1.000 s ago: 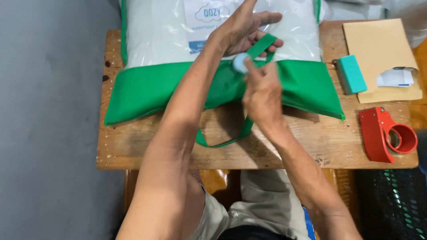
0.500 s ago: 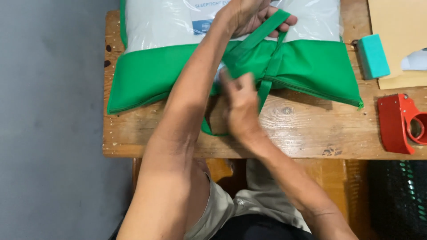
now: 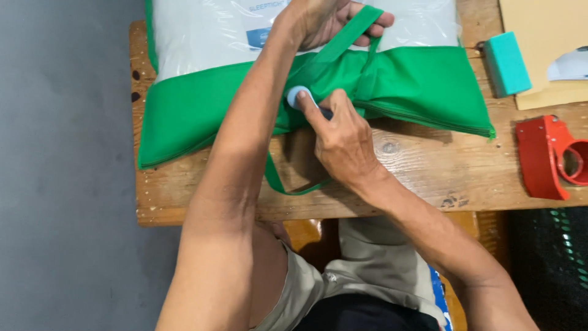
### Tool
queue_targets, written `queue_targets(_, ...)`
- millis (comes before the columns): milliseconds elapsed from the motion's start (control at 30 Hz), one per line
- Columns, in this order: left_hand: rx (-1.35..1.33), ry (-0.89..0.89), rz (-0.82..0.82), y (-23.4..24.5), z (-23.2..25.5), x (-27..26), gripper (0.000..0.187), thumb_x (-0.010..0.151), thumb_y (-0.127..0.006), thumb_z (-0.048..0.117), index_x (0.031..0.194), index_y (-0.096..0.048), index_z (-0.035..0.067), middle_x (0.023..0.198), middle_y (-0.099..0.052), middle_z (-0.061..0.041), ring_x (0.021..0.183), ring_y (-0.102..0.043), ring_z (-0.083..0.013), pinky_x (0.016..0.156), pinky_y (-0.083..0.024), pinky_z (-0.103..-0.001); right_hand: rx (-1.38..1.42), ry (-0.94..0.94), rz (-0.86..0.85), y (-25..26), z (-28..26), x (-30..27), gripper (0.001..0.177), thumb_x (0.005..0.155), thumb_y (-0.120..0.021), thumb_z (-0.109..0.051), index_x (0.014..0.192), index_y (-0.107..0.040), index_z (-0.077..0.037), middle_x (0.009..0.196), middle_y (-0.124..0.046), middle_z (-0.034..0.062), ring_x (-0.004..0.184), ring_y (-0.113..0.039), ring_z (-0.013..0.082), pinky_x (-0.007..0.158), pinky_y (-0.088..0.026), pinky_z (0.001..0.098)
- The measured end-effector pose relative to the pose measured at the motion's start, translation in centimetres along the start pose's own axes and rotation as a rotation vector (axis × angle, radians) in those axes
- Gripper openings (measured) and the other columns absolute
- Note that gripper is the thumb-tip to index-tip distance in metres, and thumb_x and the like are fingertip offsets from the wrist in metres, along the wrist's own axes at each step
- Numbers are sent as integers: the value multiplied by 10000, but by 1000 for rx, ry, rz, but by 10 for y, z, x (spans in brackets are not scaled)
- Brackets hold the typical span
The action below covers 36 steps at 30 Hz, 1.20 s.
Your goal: A person is cleaning or prepping the surface of a green bag containing a pillow by rubbing it with a blue sponge.
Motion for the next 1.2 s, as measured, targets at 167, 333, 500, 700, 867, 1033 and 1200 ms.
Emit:
queue_targets(167,2,29,119,-32,26,-29,848,838,-264,530,1566,-341,102,1089,-754,-249,823,-745,-240,613,-592,-299,-52,5,22,1,54,25,536,938,-535,121,1417,-575,-118,1020,-507,198,849,-582,391,636,-493,471)
queue_targets(333,-135,-33,105,-43,35,-39,1136,716,-143,696,1616,-272,15,1025,-698,-340,742,-667,-332,476,-504,-416,-127,-239,56,24,107,47,261,1123,-475,-150,1257,-693,-98,897,-419,142,630,-534,449,494,-439,586)
queue_targets(500,-88,99,150,-49,42,-51,1278,547,-177,797,1646,-262,149,1052,-753,-284,849,-743,-313,572,-543,-364,176,68,-6,3,68,30,483,984,-493,147,1401,-580,-82,983,-439,159,731,-499,328,598,-470,443)
queue_targets(700,-219,-68,65,-51,37,-46,1281,618,-219,809,1636,-208,32,881,-583,-180,728,-527,-297,544,-370,-400,-124,-85,104,23,127,60,400,916,-631,103,1288,-677,-34,927,-451,140,675,-532,353,495,-470,481)
queue_targets(867,-147,-5,122,-57,38,-55,1286,586,-196,812,1643,-205,80,875,-677,-267,716,-646,-293,568,-524,-363,-20,-163,190,25,160,51,318,982,-604,55,1274,-695,-31,901,-427,139,729,-522,350,583,-431,477)
queue_targets(1033,-70,-38,181,-55,34,-48,1236,615,-240,792,1601,-337,54,866,-670,-216,685,-666,-298,513,-564,-360,82,-112,74,33,142,43,341,1021,-605,92,1341,-651,-16,933,-408,131,763,-514,327,615,-457,457)
queue_targets(1200,83,-194,351,-40,22,-39,673,857,-758,215,1461,-510,49,743,-697,-139,576,-630,-157,559,-578,-284,-126,-194,-67,36,112,12,398,968,-501,4,1319,-676,-61,917,-493,184,631,-541,418,475,-435,532)
Point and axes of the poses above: each hand's wrist, its own x-axis towards the middle knuckle, its own y-axis out of the back of the hand, z = x × y, the point moved 4 cm from there along x, towards the middle knuckle
